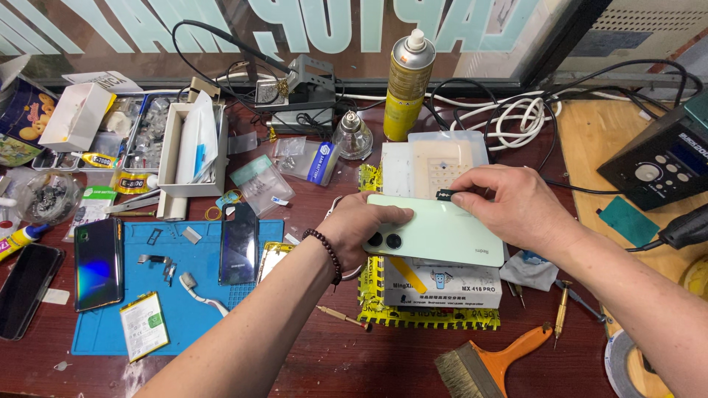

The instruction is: The person retrieves a small adhesive strip from a parts bin and moves to a workbench. They hold a light green smartphone and repeatedly apply adhesive from a small bottle to the back of the phone, pressing the strip into place multiple times.

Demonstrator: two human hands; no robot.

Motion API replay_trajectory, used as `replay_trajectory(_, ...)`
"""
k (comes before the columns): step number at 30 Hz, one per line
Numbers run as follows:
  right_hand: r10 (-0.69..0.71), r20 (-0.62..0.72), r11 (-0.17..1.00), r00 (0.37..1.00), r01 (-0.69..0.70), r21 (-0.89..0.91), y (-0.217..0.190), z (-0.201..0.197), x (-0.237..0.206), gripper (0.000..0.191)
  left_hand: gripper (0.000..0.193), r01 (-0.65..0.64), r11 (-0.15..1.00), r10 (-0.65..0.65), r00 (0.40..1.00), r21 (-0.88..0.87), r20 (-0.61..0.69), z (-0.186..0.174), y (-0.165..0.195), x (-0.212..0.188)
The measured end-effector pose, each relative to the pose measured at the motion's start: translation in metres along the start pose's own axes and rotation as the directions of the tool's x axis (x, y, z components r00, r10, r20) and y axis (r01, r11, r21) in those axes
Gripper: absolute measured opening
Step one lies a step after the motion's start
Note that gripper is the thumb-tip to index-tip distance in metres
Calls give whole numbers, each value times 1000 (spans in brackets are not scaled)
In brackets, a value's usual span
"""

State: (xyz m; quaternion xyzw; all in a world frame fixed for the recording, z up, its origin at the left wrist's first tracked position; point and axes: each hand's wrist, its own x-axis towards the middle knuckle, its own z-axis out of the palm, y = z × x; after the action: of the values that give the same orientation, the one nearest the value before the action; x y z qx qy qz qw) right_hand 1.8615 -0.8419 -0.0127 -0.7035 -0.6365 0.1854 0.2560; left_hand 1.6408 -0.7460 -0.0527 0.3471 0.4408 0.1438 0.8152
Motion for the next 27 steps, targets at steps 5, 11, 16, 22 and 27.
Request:
replay_trajectory(5, 9, 14, 1000, 1000, -9, 12, 0, 0, 0, 22, 37, -3, 1000, 3, 1000, 6, 0, 0, 1, -1)
replay_trajectory(11, -19, -4, 1000, 1000, 19, -6, -1, 0, 0, 23, 38, 16, 999, -15, 999, 40, -31, 1, 1, -1)
replay_trajectory(16, 50, -4, 999, 999, -50, -1, -3, 1, 0, 23, 39, -2, 1000, 3, 1000, 24, -19, 0, 0, 0)
replay_trajectory(22, -13, -22, 1000, 1000, 12, -20, -3, 1, 0, 23, 40, -3, 1000, 4, 1000, 23, -28, 0, 0, 0)
replay_trajectory(27, -265, -98, 955, 959, 246, -165, -6, 1, -7, 16, 40, -4, 1000, 5, 999, 15, -32, 1, 1, 0)
